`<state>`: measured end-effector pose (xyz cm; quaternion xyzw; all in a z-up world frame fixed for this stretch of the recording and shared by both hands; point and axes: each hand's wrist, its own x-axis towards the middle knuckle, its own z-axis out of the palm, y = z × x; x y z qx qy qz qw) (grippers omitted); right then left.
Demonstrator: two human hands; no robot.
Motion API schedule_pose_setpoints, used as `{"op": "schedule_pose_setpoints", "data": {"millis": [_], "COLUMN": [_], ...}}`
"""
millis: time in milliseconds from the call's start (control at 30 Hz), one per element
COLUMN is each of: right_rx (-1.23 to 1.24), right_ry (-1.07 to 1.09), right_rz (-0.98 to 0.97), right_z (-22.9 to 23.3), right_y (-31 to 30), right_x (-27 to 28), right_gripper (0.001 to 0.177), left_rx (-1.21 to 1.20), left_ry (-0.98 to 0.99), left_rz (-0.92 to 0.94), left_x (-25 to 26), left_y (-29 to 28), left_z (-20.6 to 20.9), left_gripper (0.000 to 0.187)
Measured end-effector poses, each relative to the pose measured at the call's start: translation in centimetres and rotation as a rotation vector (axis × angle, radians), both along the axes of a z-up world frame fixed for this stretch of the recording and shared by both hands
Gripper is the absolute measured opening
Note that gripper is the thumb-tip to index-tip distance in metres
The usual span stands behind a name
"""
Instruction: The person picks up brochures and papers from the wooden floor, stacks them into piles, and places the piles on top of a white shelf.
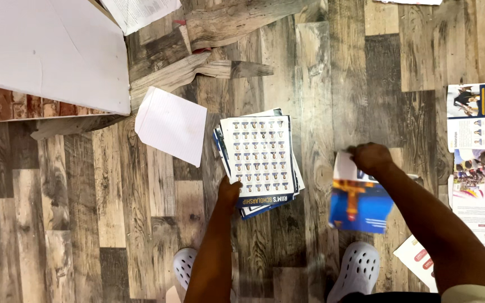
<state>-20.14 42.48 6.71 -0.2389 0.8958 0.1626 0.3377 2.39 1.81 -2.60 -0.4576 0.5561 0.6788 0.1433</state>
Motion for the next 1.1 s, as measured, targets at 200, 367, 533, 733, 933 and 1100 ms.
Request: {"op": "schedule_pose_setpoints", "data": {"millis": [200, 367, 533, 733, 933, 1100], "right_rx": [-0.712, -1.434, -1.646, -1.028, -0.949, -0.857], "right_ry": [0.376, 0.659, -0.068, -0.639, -0.742, -0.477], "right_rz": [-0.682, -0.666, -1.28, -1.368, -1.299, -0.851], "right_z": [6.7, 5.7, 7.1, -3.5, -7.4, -8.1], "right_y": [-5.1, -4.0, -4.2, -13.4, -17.6, -16.6], "right_x": [-7.0, -10.7, -10.8, 1.5, 11.1, 10.2], "right_gripper": [0.025, 0.008, 0.026, 0.029, 0.038, 0.05], "left_rx": [0.066, 0.087, 0.006, -0.015, 0.06, -0.096], "left_ry": [0.068, 0.154, 0.105, 0.106, 0.042, 0.17], "left_rz": [0.142, 0.202, 0.108, 0.112, 0.361, 0.204], "left_x": [0.6, 1.0, 1.8, 2.2, 1.6, 1.8], "left_y": [-0.5, -0.9, -1.1, 0.0, -1.0, -0.2], "left_z": [-0.8, -1.8, -1.2, -2.4, -1.5, -1.9], "left_gripper": [0.049, 0.052, 0.055, 0.049, 0.038, 0.042]}}
